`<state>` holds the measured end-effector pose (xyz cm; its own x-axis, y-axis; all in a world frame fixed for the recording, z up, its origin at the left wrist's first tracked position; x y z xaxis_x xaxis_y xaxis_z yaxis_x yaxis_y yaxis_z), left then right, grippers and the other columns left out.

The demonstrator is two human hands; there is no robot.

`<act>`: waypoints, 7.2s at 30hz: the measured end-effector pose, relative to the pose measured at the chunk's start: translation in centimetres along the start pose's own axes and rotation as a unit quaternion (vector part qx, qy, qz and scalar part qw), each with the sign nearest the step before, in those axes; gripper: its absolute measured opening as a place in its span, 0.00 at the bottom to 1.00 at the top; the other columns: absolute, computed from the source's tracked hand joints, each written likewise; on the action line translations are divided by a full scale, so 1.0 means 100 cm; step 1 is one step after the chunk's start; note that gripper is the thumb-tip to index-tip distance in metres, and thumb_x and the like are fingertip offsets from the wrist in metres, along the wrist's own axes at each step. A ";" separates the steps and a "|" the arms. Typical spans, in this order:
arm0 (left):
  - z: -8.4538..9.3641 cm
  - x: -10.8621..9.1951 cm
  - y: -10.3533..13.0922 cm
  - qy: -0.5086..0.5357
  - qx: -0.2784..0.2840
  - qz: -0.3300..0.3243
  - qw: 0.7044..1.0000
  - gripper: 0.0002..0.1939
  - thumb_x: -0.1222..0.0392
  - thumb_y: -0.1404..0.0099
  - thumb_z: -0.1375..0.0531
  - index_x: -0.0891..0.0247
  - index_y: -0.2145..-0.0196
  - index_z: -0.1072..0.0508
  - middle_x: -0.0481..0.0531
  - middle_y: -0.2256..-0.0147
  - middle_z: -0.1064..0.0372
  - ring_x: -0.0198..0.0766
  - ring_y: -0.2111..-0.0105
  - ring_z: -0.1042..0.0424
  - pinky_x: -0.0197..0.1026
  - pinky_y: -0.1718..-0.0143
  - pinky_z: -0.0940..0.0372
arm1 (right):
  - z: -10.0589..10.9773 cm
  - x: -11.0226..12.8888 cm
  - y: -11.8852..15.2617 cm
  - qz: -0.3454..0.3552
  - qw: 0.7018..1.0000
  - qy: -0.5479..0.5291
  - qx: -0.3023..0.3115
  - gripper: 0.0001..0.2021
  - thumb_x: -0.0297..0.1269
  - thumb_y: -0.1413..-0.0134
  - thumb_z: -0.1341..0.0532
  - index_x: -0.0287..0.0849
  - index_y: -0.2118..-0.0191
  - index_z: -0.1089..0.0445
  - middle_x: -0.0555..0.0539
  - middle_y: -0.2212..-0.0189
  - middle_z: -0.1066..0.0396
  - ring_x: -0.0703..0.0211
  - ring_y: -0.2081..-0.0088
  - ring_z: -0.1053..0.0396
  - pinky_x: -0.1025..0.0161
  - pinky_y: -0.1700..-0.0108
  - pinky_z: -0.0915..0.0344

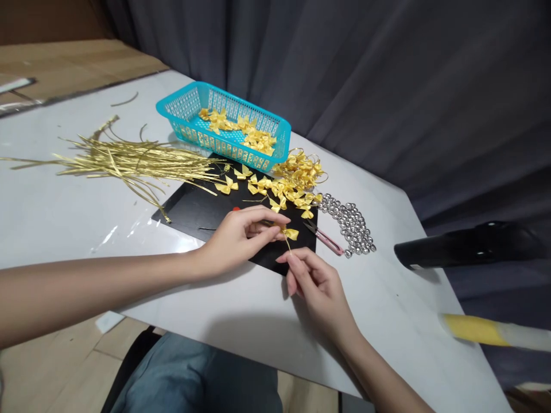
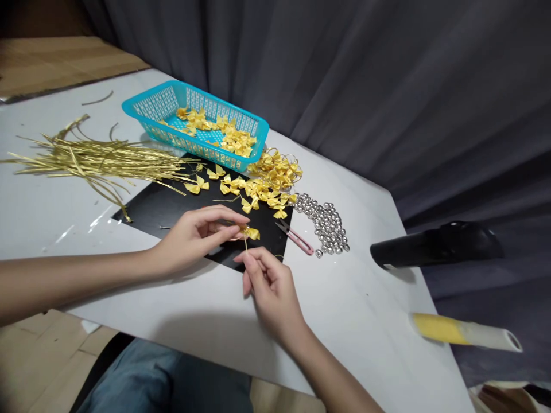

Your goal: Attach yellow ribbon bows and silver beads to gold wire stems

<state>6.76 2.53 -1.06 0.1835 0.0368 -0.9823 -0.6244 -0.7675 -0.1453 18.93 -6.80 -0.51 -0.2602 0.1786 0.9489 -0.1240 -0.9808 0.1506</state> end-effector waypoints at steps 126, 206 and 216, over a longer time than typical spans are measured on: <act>-0.010 0.022 0.002 0.049 0.106 0.161 0.980 0.24 0.71 0.48 0.33 0.62 0.57 0.39 0.54 0.54 0.34 0.32 0.68 0.23 0.34 0.70 0.28 | 0.041 -0.019 -0.016 -0.125 0.927 -0.352 -0.024 0.14 0.38 0.55 0.28 0.43 0.77 0.34 0.52 0.78 0.35 0.70 0.81 0.50 0.71 0.82 0.45; -0.009 0.016 0.003 -0.046 0.133 0.136 0.981 0.22 0.69 0.47 0.34 0.61 0.58 0.38 0.54 0.54 0.34 0.37 0.65 0.23 0.35 0.69 0.28 | 0.041 -0.023 -0.009 -0.191 0.970 -0.009 0.151 0.19 0.50 0.52 0.30 0.38 0.64 0.23 0.46 0.74 0.23 0.60 0.71 0.26 0.63 0.64 0.31; -0.009 0.016 0.003 -0.057 0.134 0.131 0.981 0.22 0.66 0.47 0.33 0.61 0.58 0.38 0.54 0.54 0.34 0.35 0.66 0.24 0.35 0.70 0.29 | 0.037 -0.022 -0.010 -0.188 0.971 -0.003 0.149 0.19 0.50 0.54 0.29 0.38 0.65 0.24 0.46 0.74 0.23 0.59 0.70 0.25 0.62 0.64 0.31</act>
<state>7.52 1.79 -2.59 -0.0862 -0.0562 -0.9947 -0.8183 -0.5655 0.1028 23.21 -6.48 -1.72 -0.2442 0.5286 0.8130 0.0743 -0.8257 0.5592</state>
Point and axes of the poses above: each hand's wrist, its own y-axis away from the middle knuckle, its own z-axis out of the back of the hand, x = y × z, the point moved 6 cm from there along -y, towards the middle knuckle
